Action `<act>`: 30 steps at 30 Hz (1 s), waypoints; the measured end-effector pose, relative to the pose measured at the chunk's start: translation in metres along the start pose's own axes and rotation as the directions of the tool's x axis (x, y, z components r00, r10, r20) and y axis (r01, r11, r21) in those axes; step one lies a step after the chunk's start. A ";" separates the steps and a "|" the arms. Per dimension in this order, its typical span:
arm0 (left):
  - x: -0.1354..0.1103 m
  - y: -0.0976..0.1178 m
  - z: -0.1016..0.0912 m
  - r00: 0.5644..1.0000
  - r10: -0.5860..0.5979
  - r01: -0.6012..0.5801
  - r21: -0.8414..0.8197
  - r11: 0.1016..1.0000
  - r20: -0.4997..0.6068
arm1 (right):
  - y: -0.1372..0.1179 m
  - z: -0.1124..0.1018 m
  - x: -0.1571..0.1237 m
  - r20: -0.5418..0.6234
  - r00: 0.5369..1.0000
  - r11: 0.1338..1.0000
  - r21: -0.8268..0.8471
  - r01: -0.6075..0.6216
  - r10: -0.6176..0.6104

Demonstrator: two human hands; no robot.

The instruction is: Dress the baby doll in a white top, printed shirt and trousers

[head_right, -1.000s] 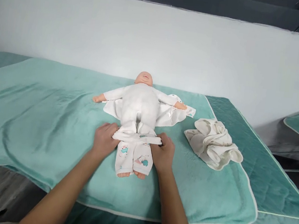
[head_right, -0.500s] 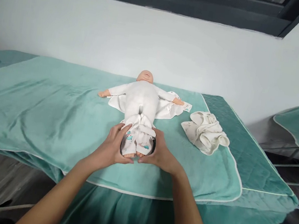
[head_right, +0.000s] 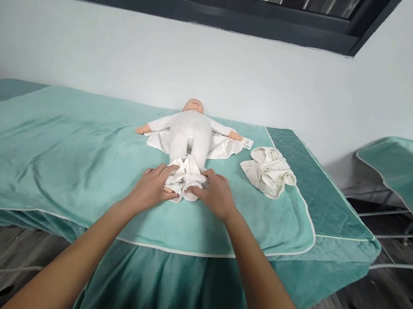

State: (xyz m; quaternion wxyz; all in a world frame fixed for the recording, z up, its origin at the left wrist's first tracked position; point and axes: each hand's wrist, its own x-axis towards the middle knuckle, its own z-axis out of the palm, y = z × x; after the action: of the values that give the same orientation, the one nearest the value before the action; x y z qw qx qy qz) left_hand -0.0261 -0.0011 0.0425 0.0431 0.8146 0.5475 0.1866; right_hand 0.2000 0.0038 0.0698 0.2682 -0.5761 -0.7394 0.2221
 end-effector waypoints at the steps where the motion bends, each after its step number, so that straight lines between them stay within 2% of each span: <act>1: 0.000 0.001 -0.003 1.000 0.002 -0.002 -0.005 1.000 0.026 | -0.003 -0.003 0.000 0.014 1.000 1.000 -0.018 -0.020 0.021; 6: -0.004 -0.001 -0.022 0.985 0.035 -0.020 -0.091 0.996 0.167 | -0.015 -0.017 -0.004 0.102 0.987 0.990 -0.092 -0.111 0.120; 10: -0.007 -0.008 -0.032 0.965 0.125 -0.074 -0.220 0.973 0.230 | -0.021 -0.019 -0.006 0.147 0.981 0.985 -0.140 -0.104 0.124; 15: -0.010 -0.007 -0.029 0.989 0.054 -0.021 -0.232 0.972 0.137 | -0.027 -0.012 -0.007 0.132 0.991 0.978 -0.209 -0.010 0.038; 18: -0.012 -0.002 -0.024 0.989 0.074 -0.042 -0.234 0.971 0.130 | -0.028 -0.003 -0.011 0.103 0.995 0.955 -0.294 0.023 0.008; 25: -0.018 0.008 -0.011 1.000 0.026 -0.021 -0.221 0.975 0.018 | -0.028 0.022 -0.019 0.000 0.999 0.965 -0.258 -0.050 0.052; 30: -0.023 0.015 -0.007 0.998 -0.067 0.065 -0.200 0.978 -0.005 | -0.036 0.018 -0.023 0.004 0.993 0.981 -0.156 -0.119 0.121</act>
State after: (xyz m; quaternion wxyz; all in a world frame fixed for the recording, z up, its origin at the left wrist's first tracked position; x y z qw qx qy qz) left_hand -0.0230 -0.0291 0.0471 0.1274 0.7864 0.5530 0.2438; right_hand 0.1667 -0.0277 0.0758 0.2039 -0.6373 -0.7201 0.1835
